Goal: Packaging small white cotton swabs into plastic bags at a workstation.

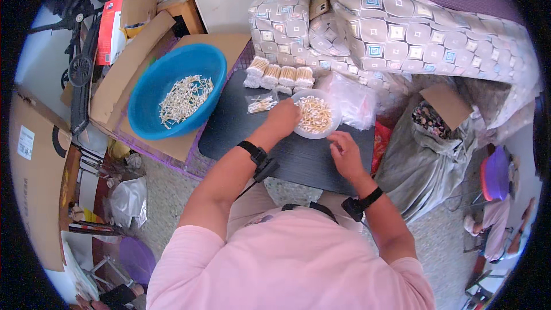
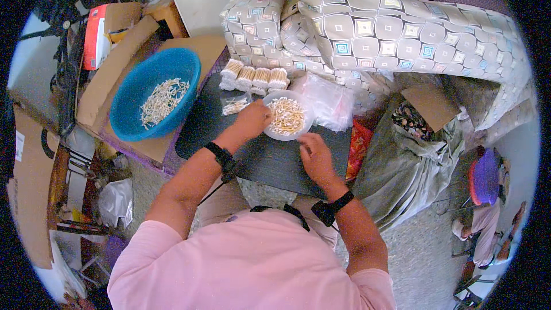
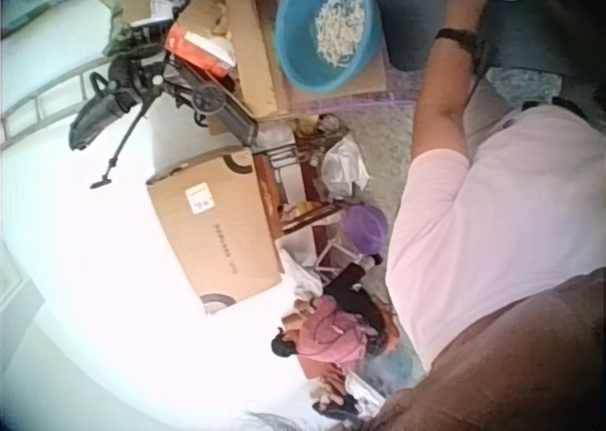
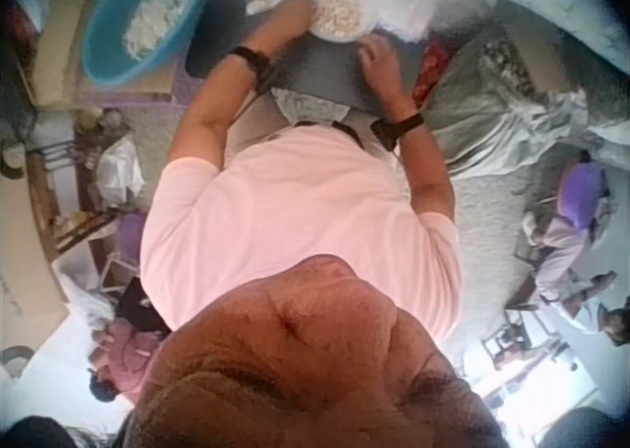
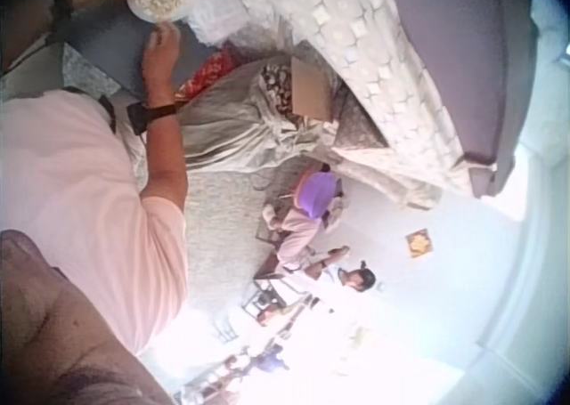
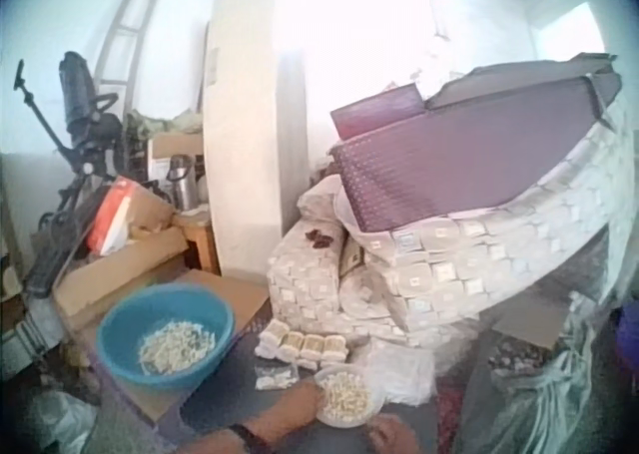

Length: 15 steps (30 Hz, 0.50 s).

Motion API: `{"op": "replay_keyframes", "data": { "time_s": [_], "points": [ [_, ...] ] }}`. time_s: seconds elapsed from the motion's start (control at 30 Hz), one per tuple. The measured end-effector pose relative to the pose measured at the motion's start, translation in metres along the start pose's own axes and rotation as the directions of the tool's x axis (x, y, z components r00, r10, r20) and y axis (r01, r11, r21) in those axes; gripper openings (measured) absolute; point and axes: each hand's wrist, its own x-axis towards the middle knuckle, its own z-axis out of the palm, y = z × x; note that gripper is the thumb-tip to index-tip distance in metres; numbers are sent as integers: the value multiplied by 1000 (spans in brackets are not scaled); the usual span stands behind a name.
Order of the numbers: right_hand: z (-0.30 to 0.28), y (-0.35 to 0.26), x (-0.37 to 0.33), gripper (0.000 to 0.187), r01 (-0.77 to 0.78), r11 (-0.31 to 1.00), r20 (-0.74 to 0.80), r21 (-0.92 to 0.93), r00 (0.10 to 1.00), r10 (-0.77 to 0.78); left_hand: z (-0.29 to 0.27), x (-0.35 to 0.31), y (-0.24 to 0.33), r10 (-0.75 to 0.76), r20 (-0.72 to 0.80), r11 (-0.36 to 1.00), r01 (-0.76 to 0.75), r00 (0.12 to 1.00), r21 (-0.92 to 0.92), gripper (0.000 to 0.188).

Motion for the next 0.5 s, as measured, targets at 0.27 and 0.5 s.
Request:
{"op": "replay_keyframes", "data": {
  "time_s": [0.27,0.5],
  "points": [
    [-2,-7,-4,23,-24,999,-8,45,1000,24,-4,-4,5,-23,-13,1000,23,1000,-7,19],
    [1,-13,-2,23,32,999,-3,27,999,-32,-17,-6,9,-84,-56,995,81,995,-59,14]
  ]
}}
